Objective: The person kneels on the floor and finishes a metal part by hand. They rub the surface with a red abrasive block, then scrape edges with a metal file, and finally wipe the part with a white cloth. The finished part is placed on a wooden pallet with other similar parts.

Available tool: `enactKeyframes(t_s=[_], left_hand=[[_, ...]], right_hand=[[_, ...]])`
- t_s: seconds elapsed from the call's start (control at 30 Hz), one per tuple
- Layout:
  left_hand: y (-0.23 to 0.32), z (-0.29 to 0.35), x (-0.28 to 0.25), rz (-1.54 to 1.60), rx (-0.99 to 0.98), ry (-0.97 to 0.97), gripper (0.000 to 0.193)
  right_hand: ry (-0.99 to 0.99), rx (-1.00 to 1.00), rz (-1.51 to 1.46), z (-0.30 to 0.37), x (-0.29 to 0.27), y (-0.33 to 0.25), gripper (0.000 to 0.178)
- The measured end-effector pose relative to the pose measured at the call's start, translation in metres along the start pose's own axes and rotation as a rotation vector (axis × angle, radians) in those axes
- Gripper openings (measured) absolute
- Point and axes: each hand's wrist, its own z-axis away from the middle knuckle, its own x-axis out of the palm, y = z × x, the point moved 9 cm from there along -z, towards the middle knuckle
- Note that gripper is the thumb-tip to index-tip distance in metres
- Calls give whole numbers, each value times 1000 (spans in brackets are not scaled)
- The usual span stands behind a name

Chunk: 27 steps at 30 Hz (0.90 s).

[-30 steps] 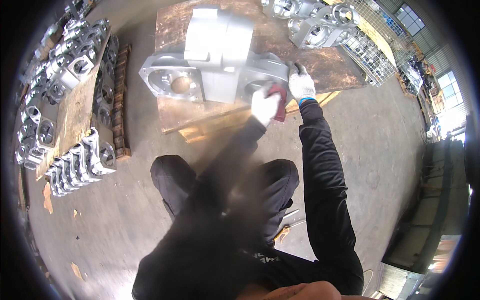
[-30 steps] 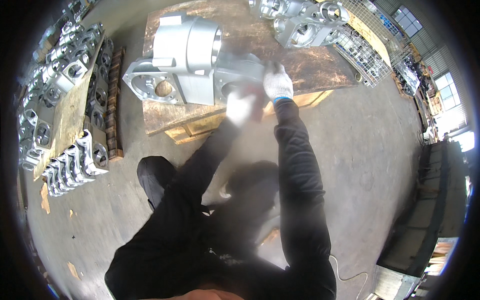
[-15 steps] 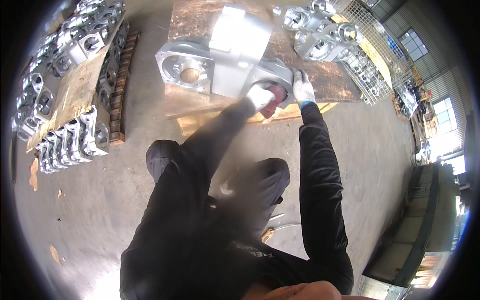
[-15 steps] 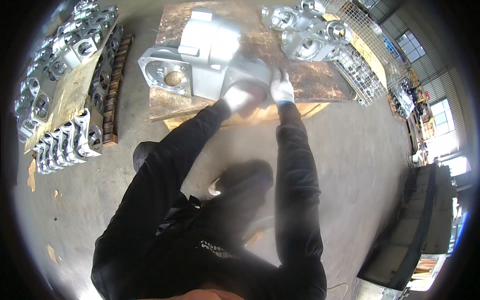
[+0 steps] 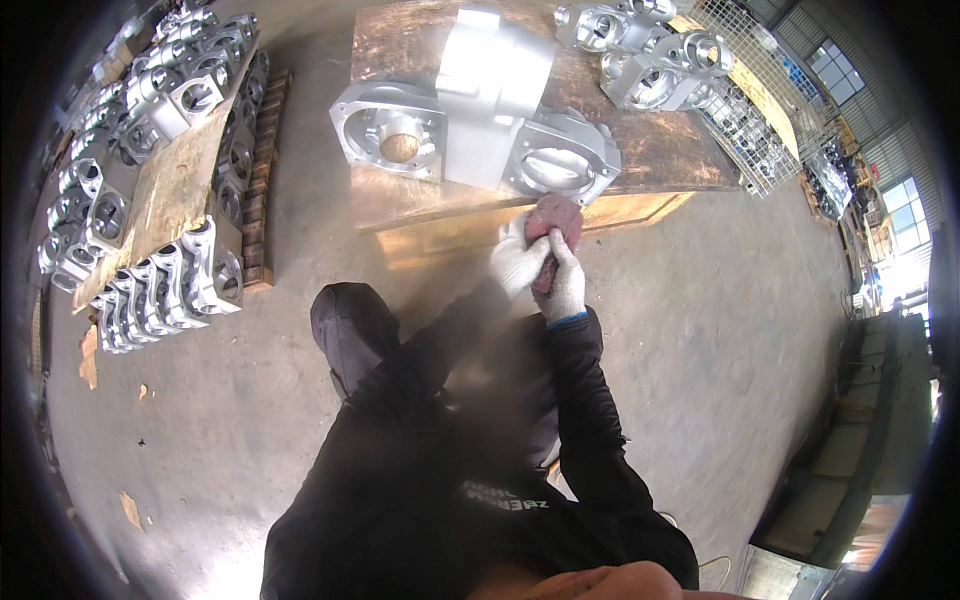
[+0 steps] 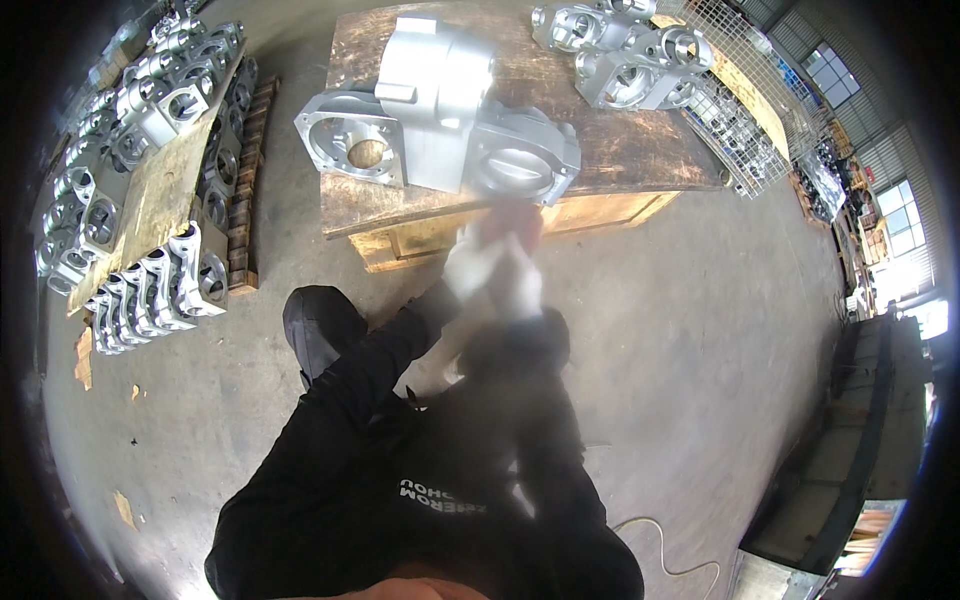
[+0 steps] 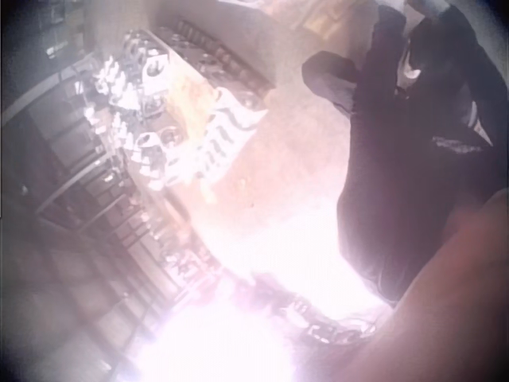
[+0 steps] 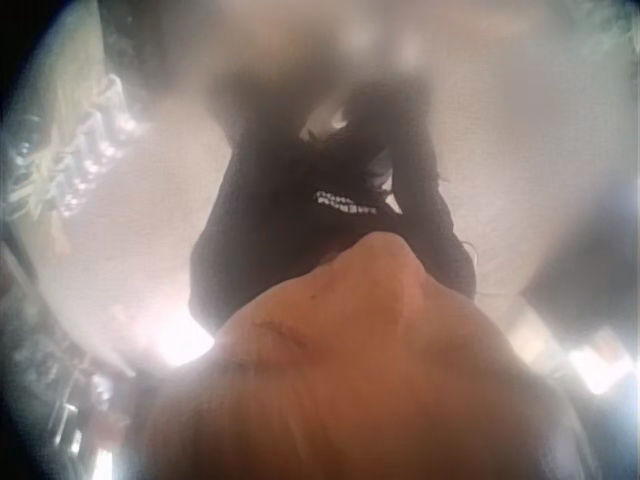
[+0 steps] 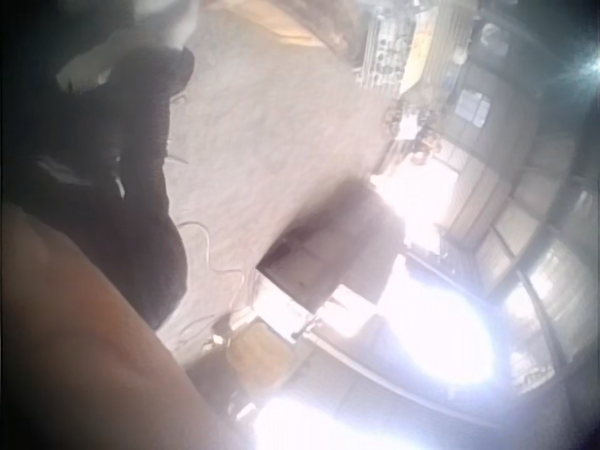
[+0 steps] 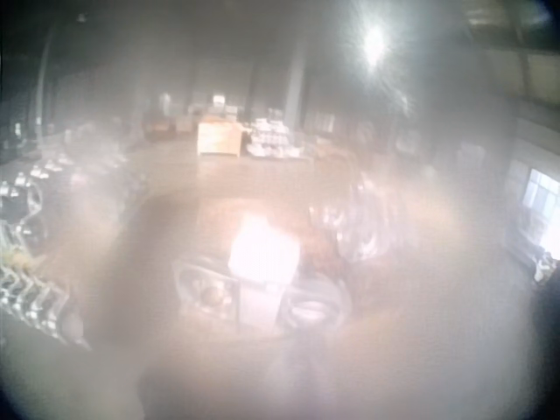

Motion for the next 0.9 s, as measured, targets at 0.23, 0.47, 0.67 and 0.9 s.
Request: enactKeyframes(t_s=[0.23, 0.47, 0.67, 0.9], left_hand=[[66, -10, -27, -351, 299, 261, 91], [271, -9, -161, -517, 1179, 912, 62], [308, -100, -169, -454, 668, 707, 57], [301, -193, -197, -383, 560, 361, 52]], right_hand=[[-96, -483, 61, 19, 29, -67, 51], [504, -530, 574, -26, -31, -180, 55], [228, -366, 693, -72, -19, -176, 28], [21, -455, 824, -13, 16, -133, 24]])
